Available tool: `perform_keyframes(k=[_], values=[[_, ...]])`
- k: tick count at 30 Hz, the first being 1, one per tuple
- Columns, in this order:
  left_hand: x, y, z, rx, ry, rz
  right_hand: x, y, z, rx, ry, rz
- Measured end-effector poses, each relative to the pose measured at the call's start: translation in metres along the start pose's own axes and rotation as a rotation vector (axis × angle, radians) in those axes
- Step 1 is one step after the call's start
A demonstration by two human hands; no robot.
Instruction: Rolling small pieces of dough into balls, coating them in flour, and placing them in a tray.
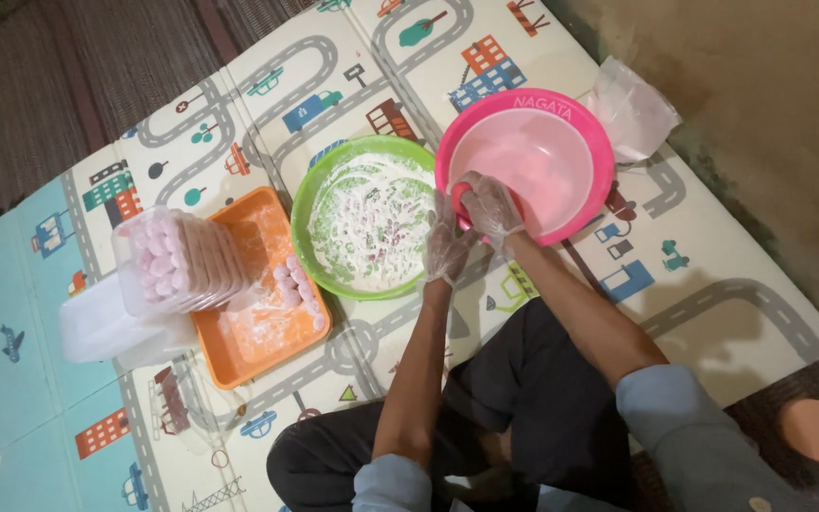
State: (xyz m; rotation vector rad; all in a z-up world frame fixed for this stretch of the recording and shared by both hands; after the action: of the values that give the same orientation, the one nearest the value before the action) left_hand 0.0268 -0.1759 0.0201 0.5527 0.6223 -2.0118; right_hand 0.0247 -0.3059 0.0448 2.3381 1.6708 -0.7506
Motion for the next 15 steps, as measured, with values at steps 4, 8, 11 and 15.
perform_keyframes(k=[4, 8, 11, 15], values=[[0.004, 0.005, 0.002, -0.062, -0.019, 0.056, -0.002, -0.006, -0.005, -0.032, 0.087, 0.027], [0.013, 0.01, -0.006, -0.084, 0.013, 0.111, 0.001, -0.005, -0.008, -0.046, 0.061, 0.048], [-0.004, -0.009, 0.036, -0.087, -0.036, 0.124, 0.003, -0.005, -0.01, -0.056, 0.046, 0.057], [0.004, -0.001, 0.02, -0.126, -0.013, 0.142, 0.004, -0.009, -0.016, -0.067, 0.034, 0.062]])
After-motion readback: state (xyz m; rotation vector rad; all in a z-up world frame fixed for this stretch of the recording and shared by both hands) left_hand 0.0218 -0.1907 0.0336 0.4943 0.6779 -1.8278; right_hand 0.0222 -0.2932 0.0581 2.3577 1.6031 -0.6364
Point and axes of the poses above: each hand's wrist, its own y-axis towards the middle knuckle, its own x-axis out of the palm, z = x × y, the point moved 4 cm from there along y, towards the middle knuckle, and after that the axes turned 4 degrees about y, right-handed, at the moved point
